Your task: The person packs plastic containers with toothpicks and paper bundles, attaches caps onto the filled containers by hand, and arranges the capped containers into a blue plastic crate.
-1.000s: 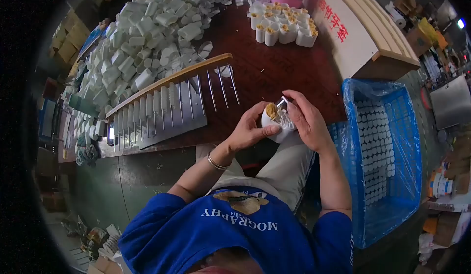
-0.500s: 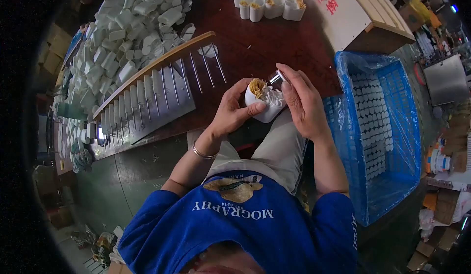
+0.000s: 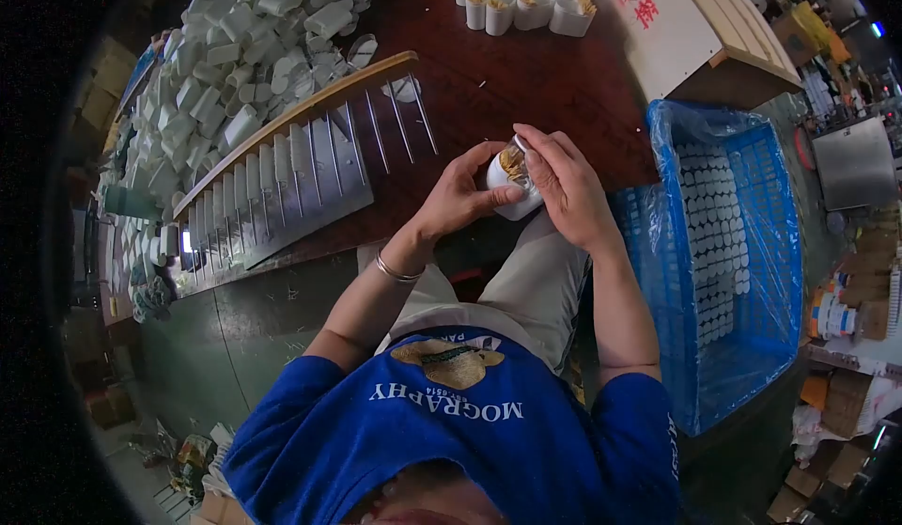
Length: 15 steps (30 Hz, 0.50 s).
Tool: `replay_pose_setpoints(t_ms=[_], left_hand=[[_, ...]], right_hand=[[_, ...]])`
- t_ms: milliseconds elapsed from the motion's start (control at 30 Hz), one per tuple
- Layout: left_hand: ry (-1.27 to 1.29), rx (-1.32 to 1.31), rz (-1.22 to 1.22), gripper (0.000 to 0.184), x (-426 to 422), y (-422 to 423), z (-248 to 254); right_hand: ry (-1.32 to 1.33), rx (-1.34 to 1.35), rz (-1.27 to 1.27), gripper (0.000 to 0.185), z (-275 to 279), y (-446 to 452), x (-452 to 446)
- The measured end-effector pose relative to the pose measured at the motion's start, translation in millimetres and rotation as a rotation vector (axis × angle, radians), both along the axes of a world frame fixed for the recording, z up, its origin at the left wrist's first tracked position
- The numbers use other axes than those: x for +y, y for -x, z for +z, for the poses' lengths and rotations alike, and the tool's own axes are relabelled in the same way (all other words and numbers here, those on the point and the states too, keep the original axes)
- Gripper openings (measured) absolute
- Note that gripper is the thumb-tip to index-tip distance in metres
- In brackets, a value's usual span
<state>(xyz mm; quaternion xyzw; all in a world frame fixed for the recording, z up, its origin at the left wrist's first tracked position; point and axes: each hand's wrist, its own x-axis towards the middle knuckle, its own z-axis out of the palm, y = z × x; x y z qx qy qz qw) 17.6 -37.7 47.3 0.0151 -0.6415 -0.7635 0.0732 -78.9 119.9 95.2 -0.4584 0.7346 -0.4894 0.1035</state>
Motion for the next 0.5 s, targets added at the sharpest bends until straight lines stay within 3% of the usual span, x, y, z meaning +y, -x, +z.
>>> replay_pose_setpoints(t_ms=[500], left_hand=[[0.058, -0.108, 0.188, 0.044, -11.3, 26.8, -11.5]], right_hand=[[0.016, -0.021, -0.079, 0.038, -15.8, 24.7, -30.3]])
